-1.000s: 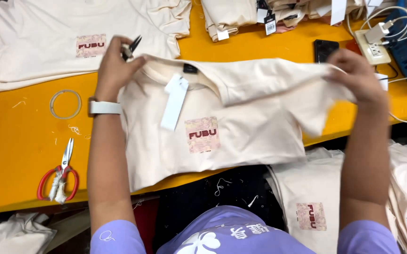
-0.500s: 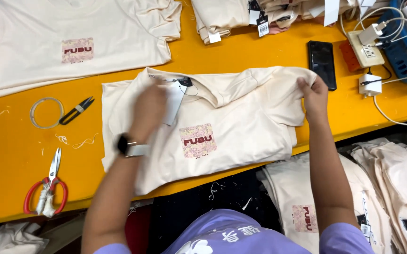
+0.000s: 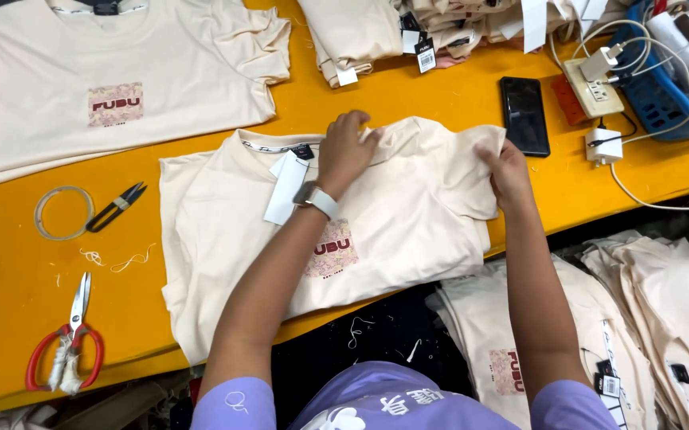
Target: Trimming loose threads from t-shirts and inspecting them for quality control
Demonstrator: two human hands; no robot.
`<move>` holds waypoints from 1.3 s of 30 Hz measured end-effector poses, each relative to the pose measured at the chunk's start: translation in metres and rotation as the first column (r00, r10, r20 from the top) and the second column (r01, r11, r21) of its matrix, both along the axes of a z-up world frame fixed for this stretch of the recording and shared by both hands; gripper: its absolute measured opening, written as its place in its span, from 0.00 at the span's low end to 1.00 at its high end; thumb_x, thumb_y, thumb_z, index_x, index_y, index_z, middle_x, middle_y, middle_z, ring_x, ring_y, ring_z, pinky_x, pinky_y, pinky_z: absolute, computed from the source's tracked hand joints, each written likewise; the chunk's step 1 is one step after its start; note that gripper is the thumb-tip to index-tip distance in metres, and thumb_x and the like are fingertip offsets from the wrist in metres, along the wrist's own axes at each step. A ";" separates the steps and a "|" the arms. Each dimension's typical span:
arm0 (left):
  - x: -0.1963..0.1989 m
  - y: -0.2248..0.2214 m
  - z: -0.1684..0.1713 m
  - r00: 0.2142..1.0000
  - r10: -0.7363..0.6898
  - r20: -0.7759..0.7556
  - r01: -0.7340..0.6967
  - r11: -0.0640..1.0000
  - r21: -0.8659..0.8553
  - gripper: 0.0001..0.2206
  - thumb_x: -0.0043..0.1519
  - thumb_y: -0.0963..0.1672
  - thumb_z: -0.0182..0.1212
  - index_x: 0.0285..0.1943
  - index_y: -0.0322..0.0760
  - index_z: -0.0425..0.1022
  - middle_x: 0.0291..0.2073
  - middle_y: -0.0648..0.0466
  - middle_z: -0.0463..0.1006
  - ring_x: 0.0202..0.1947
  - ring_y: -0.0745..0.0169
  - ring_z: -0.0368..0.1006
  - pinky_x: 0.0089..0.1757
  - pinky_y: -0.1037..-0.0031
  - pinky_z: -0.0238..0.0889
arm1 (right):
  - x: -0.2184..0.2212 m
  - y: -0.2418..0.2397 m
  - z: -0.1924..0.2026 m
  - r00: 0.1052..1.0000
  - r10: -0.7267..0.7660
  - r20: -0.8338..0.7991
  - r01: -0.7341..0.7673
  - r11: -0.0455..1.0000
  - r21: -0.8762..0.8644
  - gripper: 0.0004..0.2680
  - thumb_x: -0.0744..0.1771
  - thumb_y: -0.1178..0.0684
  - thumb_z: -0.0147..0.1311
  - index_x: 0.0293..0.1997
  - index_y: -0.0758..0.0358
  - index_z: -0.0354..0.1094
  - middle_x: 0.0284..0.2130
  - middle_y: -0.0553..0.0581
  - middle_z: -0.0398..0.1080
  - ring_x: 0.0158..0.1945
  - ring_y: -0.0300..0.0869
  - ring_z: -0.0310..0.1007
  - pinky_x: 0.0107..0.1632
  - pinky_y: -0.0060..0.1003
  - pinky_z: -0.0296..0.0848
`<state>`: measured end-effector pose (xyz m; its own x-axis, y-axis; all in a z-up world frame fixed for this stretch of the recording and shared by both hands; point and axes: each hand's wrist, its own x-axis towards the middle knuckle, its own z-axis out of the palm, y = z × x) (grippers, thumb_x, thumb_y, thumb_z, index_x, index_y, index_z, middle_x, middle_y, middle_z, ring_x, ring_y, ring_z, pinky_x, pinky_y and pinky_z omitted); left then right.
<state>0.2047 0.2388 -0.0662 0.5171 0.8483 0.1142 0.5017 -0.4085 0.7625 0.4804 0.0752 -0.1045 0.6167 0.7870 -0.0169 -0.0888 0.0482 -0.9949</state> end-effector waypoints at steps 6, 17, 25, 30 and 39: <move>0.029 0.031 -0.038 0.959 0.031 0.283 0.011 0.989 -0.145 0.21 0.60 0.39 0.52 0.64 0.49 0.63 0.40 0.57 0.85 0.52 0.46 0.78 0.55 0.57 0.65 | 0.011 -0.001 -0.010 0.968 -0.139 0.209 0.144 0.990 -0.006 0.09 0.70 0.55 0.60 0.53 0.65 0.69 0.35 0.53 0.75 0.36 0.36 0.79 0.39 0.29 0.79; 0.028 -0.077 -0.022 0.866 -0.320 -0.383 0.480 0.743 0.465 0.25 0.63 0.57 0.43 0.63 0.42 0.63 0.65 0.50 0.62 0.71 0.53 0.51 0.63 0.51 0.45 | 0.029 -0.012 -0.016 0.902 -0.030 0.431 0.077 0.993 -0.091 0.06 0.71 0.57 0.59 0.51 0.67 0.70 0.33 0.55 0.71 0.36 0.41 0.75 0.40 0.36 0.75; -0.037 -0.095 -0.009 0.815 -0.256 -0.520 0.401 0.896 0.188 0.53 0.56 0.69 0.46 0.78 0.29 0.44 0.78 0.40 0.43 0.78 0.45 0.36 0.69 0.47 0.34 | 0.034 0.000 0.022 0.899 -0.061 0.434 0.099 0.993 -0.066 0.04 0.70 0.55 0.61 0.41 0.60 0.69 0.25 0.46 0.67 0.26 0.31 0.69 0.33 0.24 0.66; -0.072 -0.054 -0.125 0.712 0.094 0.696 0.287 0.865 -0.411 0.16 0.67 0.45 0.55 0.63 0.38 0.70 0.62 0.51 0.72 0.61 0.66 0.66 0.62 0.67 0.62 | -0.094 -0.042 0.146 0.467 0.883 0.047 -0.864 0.444 0.236 0.29 0.70 0.49 0.49 0.80 0.61 0.36 0.73 0.77 0.51 0.70 0.68 0.62 0.59 0.47 0.74; -0.172 -0.125 0.022 0.995 -0.089 0.041 0.098 0.932 -0.350 0.37 0.60 0.42 0.62 0.75 0.58 0.43 0.56 0.29 0.74 0.57 0.24 0.70 0.56 0.44 0.64 | -0.212 -0.034 0.034 0.190 0.549 0.814 -0.132 0.836 -0.533 0.20 0.72 0.59 0.40 0.76 0.52 0.56 0.75 0.52 0.53 0.76 0.55 0.47 0.67 0.61 0.49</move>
<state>0.0324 0.1142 -0.0441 0.5967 0.7845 -0.1688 0.4537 -0.1563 0.8773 0.2689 0.0415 -0.0706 0.0300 0.9964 0.0789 0.9448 -0.0025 -0.3276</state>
